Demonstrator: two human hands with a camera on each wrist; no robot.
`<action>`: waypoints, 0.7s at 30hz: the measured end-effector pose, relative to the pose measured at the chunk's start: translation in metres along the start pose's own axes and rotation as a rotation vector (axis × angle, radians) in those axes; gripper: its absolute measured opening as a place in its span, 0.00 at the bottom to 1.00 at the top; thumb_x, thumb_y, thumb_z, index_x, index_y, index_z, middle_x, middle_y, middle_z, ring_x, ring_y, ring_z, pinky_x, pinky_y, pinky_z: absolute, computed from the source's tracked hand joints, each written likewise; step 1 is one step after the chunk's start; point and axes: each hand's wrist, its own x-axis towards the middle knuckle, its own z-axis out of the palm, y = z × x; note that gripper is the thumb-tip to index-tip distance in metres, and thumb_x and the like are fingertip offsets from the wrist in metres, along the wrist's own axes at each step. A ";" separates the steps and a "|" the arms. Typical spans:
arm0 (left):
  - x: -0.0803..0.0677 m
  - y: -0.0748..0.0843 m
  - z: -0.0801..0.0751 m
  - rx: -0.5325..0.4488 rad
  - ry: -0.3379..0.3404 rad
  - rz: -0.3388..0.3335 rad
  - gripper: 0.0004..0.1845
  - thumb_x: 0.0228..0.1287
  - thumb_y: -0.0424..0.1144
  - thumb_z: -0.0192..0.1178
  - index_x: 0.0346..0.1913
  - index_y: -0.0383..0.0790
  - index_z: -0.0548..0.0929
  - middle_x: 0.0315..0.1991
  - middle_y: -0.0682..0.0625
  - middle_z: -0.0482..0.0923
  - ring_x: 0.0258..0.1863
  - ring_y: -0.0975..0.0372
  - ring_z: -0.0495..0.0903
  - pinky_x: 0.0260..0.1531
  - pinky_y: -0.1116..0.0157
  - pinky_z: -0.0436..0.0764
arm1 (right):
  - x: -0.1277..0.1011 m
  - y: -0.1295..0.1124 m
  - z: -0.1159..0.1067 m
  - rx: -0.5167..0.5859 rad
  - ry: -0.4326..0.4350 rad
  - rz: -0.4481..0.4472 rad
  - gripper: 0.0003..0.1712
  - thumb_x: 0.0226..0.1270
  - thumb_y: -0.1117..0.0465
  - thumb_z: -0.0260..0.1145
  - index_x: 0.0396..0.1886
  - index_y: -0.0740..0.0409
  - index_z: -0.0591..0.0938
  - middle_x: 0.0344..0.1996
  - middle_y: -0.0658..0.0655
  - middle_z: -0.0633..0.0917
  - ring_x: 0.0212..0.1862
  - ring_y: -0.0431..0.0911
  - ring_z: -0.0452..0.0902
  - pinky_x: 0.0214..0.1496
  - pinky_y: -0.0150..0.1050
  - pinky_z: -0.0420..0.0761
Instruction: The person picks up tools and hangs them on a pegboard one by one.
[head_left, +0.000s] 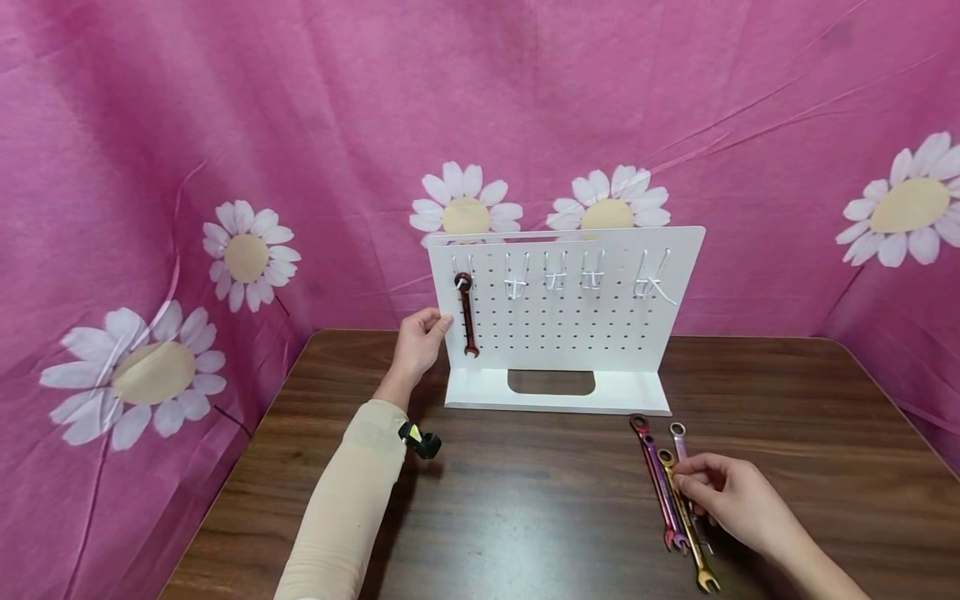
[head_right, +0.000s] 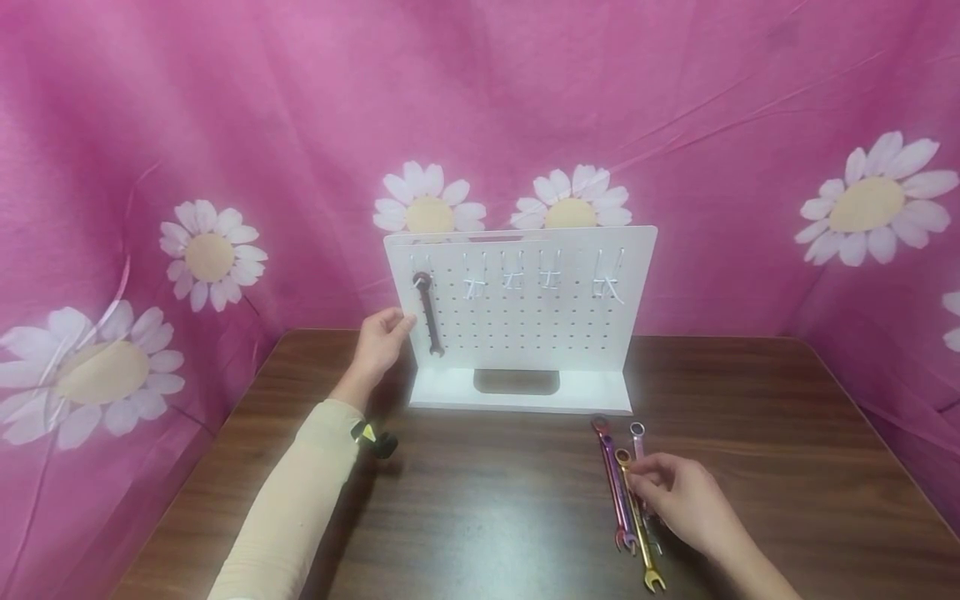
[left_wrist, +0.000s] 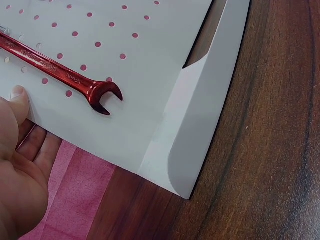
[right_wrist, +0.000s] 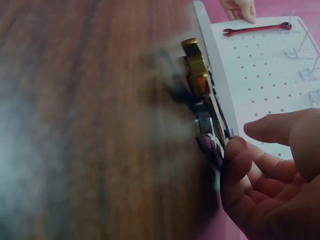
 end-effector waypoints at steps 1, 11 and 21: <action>0.000 0.000 0.000 -0.001 0.001 -0.002 0.12 0.79 0.36 0.64 0.47 0.27 0.88 0.37 0.40 0.90 0.34 0.69 0.76 0.39 0.70 0.75 | 0.000 0.000 0.000 -0.022 0.002 0.001 0.08 0.73 0.66 0.72 0.46 0.66 0.88 0.23 0.49 0.83 0.24 0.35 0.75 0.25 0.35 0.78; 0.000 -0.001 0.000 0.015 -0.011 -0.017 0.12 0.80 0.38 0.65 0.48 0.29 0.88 0.37 0.40 0.89 0.34 0.66 0.74 0.39 0.69 0.74 | -0.002 0.001 0.003 -0.100 0.003 0.058 0.08 0.72 0.61 0.75 0.41 0.61 0.85 0.19 0.48 0.82 0.16 0.40 0.75 0.19 0.37 0.78; 0.001 -0.001 -0.001 0.021 -0.008 -0.021 0.12 0.80 0.38 0.65 0.50 0.29 0.88 0.43 0.36 0.90 0.38 0.66 0.77 0.43 0.69 0.76 | -0.002 -0.001 0.002 -0.049 -0.034 0.106 0.09 0.71 0.61 0.75 0.38 0.61 0.84 0.17 0.51 0.82 0.15 0.43 0.76 0.18 0.39 0.80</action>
